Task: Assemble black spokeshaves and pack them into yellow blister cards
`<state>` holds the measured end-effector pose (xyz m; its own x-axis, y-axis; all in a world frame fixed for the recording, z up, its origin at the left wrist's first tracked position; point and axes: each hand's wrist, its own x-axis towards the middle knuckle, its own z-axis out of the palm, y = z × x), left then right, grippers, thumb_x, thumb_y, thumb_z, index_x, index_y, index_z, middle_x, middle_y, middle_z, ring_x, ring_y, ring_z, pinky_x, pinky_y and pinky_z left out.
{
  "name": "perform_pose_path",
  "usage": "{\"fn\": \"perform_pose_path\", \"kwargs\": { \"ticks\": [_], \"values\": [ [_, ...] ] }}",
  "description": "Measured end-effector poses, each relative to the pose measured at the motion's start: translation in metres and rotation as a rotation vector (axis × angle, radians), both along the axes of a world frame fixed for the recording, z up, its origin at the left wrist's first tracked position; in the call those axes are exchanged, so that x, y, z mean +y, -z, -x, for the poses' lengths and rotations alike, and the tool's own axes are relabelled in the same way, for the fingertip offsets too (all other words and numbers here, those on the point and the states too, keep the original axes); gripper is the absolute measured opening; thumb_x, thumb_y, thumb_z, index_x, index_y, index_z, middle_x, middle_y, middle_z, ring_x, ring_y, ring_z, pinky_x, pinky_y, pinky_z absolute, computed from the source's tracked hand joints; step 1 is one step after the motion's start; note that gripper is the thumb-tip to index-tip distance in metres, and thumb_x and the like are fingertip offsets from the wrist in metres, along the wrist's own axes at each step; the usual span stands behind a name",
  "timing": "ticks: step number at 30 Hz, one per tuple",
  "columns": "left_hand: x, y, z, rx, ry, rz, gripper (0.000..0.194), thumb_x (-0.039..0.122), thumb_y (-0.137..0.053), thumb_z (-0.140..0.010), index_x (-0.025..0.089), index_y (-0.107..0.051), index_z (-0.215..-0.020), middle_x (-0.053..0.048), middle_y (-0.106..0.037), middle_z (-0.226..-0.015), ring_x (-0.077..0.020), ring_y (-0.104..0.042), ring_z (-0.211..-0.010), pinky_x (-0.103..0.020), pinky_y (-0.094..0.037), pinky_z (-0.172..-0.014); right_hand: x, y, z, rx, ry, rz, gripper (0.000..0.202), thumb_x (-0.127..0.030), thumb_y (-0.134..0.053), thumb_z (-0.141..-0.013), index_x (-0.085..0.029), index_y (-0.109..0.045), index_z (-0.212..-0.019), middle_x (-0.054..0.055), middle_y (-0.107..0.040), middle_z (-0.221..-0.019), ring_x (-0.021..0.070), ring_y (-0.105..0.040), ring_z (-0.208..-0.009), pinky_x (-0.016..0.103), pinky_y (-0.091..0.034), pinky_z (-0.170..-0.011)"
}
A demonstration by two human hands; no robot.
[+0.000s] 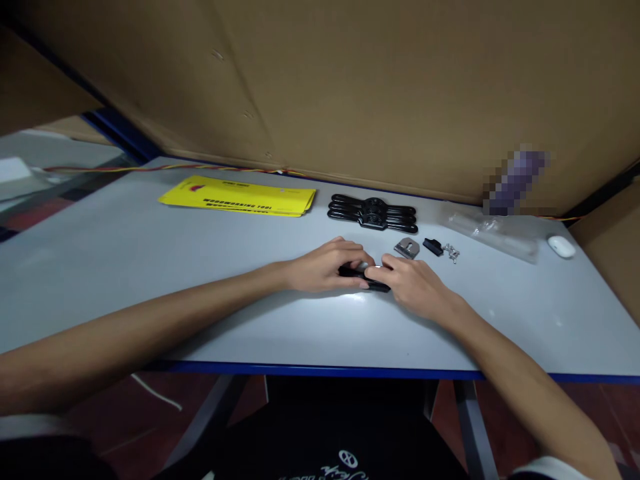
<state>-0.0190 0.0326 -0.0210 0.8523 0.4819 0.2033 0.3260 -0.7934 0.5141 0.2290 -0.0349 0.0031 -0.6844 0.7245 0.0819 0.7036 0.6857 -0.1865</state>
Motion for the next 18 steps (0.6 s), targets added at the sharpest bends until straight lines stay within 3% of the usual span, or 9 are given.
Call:
{"fn": "perform_pose_path", "kwargs": {
  "ticks": [5, 10, 13, 18],
  "values": [
    [0.0, -0.001, 0.0, -0.001, 0.002, 0.005, 0.05, 0.065, -0.055, -0.102, 0.02, -0.073, -0.111, -0.003, -0.068, -0.088, -0.0168, -0.058, -0.078, -0.034, -0.041, -0.083, -0.002, -0.003, 0.005, -0.038, 0.055, -0.015, 0.046, -0.003, -0.036, -0.095, -0.024, -0.071, -0.116, 0.004, -0.059, -0.089, 0.0166, -0.035, -0.065, 0.033, -0.025, -0.061],
    [0.0, -0.001, 0.001, 0.002, 0.001, 0.002, 0.05, 0.067, -0.057, -0.101, 0.02, -0.072, -0.108, -0.002, -0.067, -0.086, -0.016, -0.056, -0.074, -0.034, -0.04, -0.082, -0.008, -0.013, 0.012, 0.057, 0.189, 0.022, 0.024, -0.026, -0.042, -0.104, -0.02, -0.063, -0.115, 0.006, -0.066, -0.089, 0.0178, -0.047, -0.069, 0.033, -0.031, -0.064],
    [0.0, -0.001, 0.001, -0.001, 0.01, 0.02, 0.053, 0.069, -0.055, -0.102, 0.02, -0.073, -0.111, -0.002, -0.068, -0.088, -0.0162, -0.058, -0.076, -0.034, -0.039, -0.083, -0.009, -0.014, 0.016, 0.051, 0.246, 0.038, 0.02, -0.037, -0.052, -0.1, -0.019, -0.061, -0.103, 0.006, -0.067, -0.09, 0.0175, -0.048, -0.07, 0.033, -0.03, -0.064],
    [-0.001, -0.002, 0.0, -0.02, 0.005, 0.047, 0.062, 0.077, -0.051, -0.1, 0.02, -0.073, -0.108, -0.002, -0.069, -0.087, -0.016, -0.058, -0.076, -0.033, -0.039, -0.083, -0.011, -0.011, 0.021, 0.004, 0.299, 0.01, 0.022, -0.038, -0.053, -0.098, -0.018, -0.062, -0.097, 0.007, -0.068, -0.087, 0.017, -0.046, -0.068, 0.033, -0.025, -0.063]
  ]
}}
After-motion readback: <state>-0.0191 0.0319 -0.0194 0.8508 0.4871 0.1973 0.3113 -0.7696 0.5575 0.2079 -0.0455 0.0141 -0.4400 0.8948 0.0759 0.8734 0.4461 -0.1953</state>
